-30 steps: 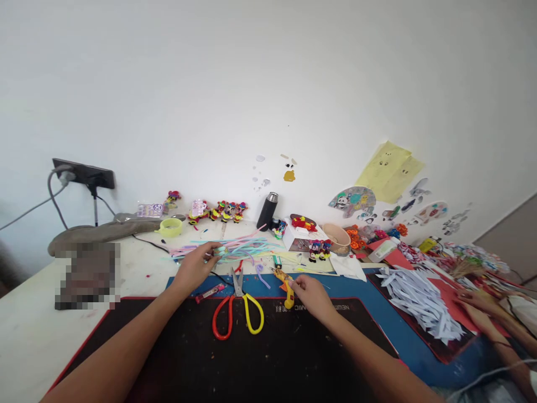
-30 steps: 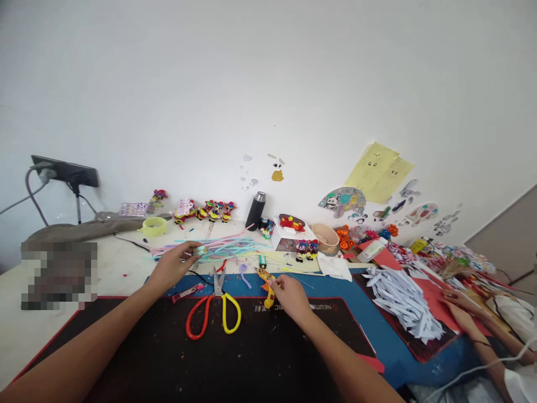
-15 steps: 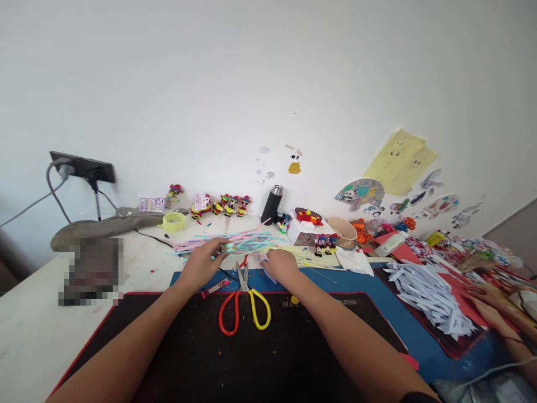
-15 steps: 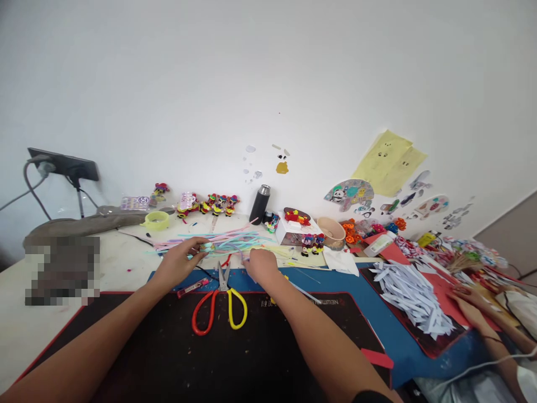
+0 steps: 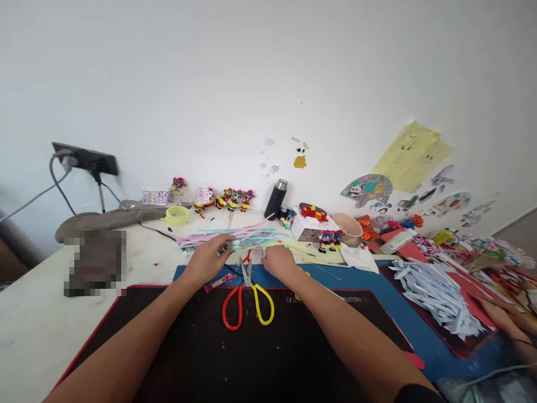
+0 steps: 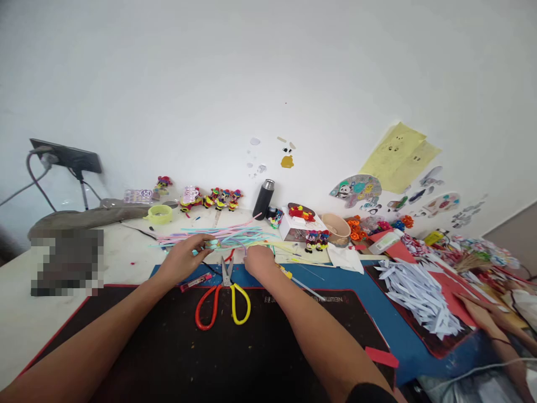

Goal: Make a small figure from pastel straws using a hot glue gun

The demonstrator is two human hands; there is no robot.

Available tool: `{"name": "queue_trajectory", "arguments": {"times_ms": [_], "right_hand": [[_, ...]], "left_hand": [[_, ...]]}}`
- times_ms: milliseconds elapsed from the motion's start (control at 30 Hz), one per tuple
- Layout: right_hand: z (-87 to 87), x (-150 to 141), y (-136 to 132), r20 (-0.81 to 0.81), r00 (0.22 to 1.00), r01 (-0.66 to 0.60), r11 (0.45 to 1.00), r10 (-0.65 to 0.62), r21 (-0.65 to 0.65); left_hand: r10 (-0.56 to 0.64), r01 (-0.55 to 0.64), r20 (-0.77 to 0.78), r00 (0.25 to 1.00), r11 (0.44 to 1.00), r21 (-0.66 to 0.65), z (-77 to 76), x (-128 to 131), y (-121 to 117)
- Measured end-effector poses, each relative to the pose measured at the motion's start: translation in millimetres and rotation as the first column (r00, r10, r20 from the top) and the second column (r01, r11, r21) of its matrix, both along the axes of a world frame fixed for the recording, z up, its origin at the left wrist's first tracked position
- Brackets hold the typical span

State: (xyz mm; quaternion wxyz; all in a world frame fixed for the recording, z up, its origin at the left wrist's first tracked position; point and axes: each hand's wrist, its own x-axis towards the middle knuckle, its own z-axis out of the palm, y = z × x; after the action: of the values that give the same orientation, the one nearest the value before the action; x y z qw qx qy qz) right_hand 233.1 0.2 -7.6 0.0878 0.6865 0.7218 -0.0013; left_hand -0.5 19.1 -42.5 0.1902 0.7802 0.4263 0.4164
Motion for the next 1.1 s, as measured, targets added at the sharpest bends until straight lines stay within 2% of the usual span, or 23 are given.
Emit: {"name": "queue_trajectory", "arguments": {"times_ms": [467, 867, 1100], "right_hand": [[9.9, 14.8, -16.7, -0.048, 0.999, -0.006, 1.0, 0.007, 0.017], [-0.6, 12.5, -12.8, -0.078, 0.997, 0.018, 1.0, -0.017, 0.008], [-4.5, 13.7, -12.1, -0.175, 0.984, 0.035, 0.998, -0.026, 0.049]], "left_hand": [[-0.016, 0.016, -0.016, 1.0, 1.0, -0.019, 3.9, 1.1, -2.8], [-0.03, 0.029, -0.039, 0.999, 0.999, -0.012, 4.1, 1.2, -3.8], [-0.022, 0.022, -0.05, 0.998, 1.0, -0.005, 4.4, 1.5, -3.3]]}}
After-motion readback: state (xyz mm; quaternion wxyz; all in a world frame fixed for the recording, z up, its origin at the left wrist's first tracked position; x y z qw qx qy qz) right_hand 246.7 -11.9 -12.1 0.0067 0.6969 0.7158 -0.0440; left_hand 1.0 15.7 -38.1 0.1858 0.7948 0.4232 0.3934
